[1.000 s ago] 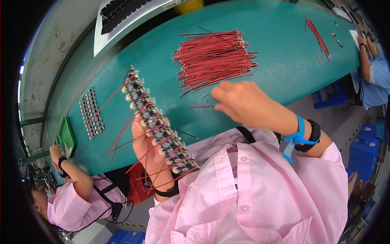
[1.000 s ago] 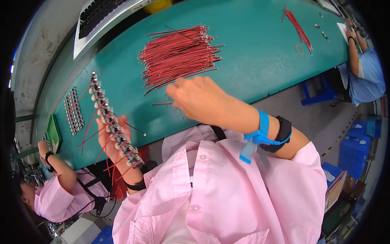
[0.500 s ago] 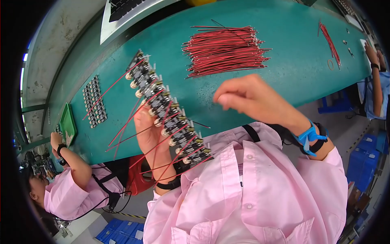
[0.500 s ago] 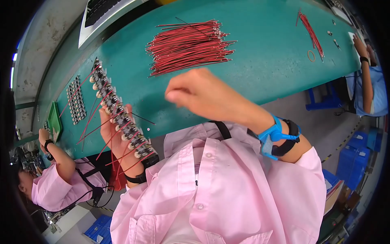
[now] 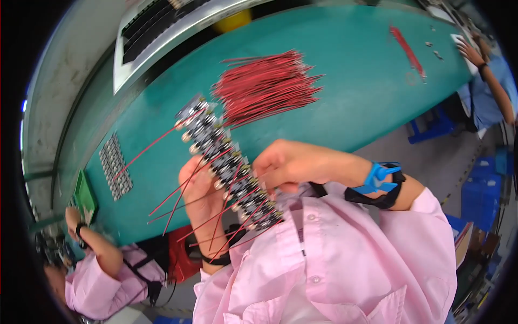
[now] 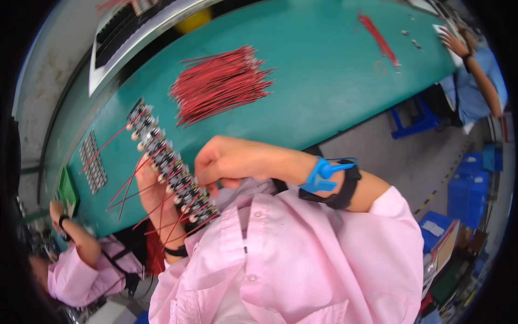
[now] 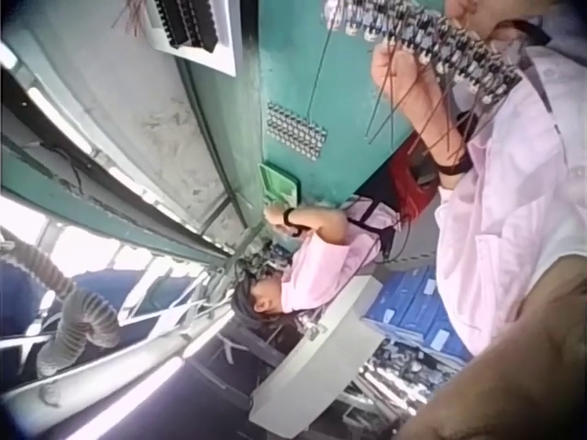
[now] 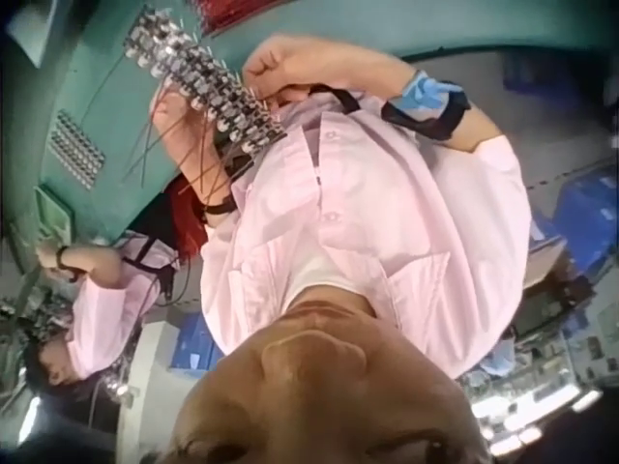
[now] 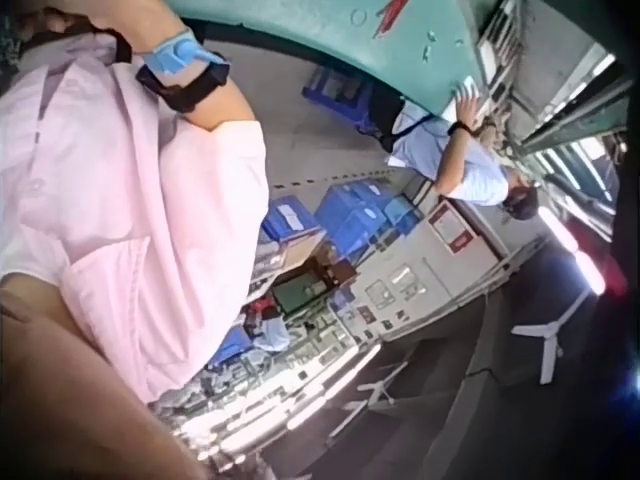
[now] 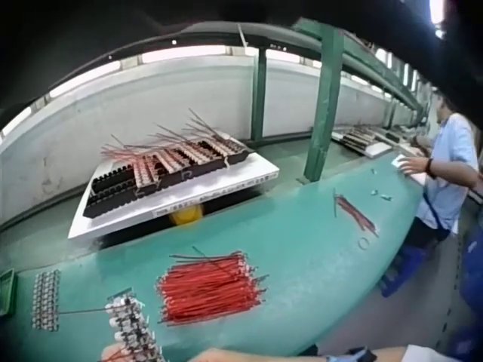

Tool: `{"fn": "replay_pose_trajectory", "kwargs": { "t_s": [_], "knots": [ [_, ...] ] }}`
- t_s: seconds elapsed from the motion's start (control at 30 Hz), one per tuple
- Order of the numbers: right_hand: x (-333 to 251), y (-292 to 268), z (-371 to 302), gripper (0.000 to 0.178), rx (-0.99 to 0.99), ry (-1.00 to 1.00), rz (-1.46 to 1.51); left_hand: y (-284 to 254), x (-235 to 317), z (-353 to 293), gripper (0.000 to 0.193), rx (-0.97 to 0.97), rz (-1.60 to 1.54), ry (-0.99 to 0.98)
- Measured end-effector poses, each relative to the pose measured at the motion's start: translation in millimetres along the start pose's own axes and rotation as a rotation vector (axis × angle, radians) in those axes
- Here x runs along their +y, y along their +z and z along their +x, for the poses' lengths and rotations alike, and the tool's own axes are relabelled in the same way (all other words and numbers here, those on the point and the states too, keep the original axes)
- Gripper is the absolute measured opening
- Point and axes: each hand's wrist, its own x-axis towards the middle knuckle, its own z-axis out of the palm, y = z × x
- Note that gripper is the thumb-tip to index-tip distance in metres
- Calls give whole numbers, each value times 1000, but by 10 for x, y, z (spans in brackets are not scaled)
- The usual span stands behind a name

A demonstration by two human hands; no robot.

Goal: The person picks up a red wire from a pile and inserts it into a circuit board, repeating this process for several wires before placing the board onto a tray and starting a new one.

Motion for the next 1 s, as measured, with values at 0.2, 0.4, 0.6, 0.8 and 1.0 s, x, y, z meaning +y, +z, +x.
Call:
{"fn": "replay_pose_trajectory", "kwargs": {
  "t_s": [0.2,0.4,0.6,0.8,1.0],
  "knots": [
    [91,-28,-71,8,-25,-5,-74,65,-57,36,35,-26,35,-68],
    [176,-174,-298,8,224,-190,-510,87,5,62,40,-137,158,-37],
    [208,-377,-643,4,693,-306,-704,-75,-50,98,45,-22,125,46],
    [438,-352,-629,6,933,-566,-893,103,-153,86,44,-31,126,-112],
    [520,-352,-545,7,989,-637,-1135,76,-274,60,40,3,129,-189]
  ]
}}
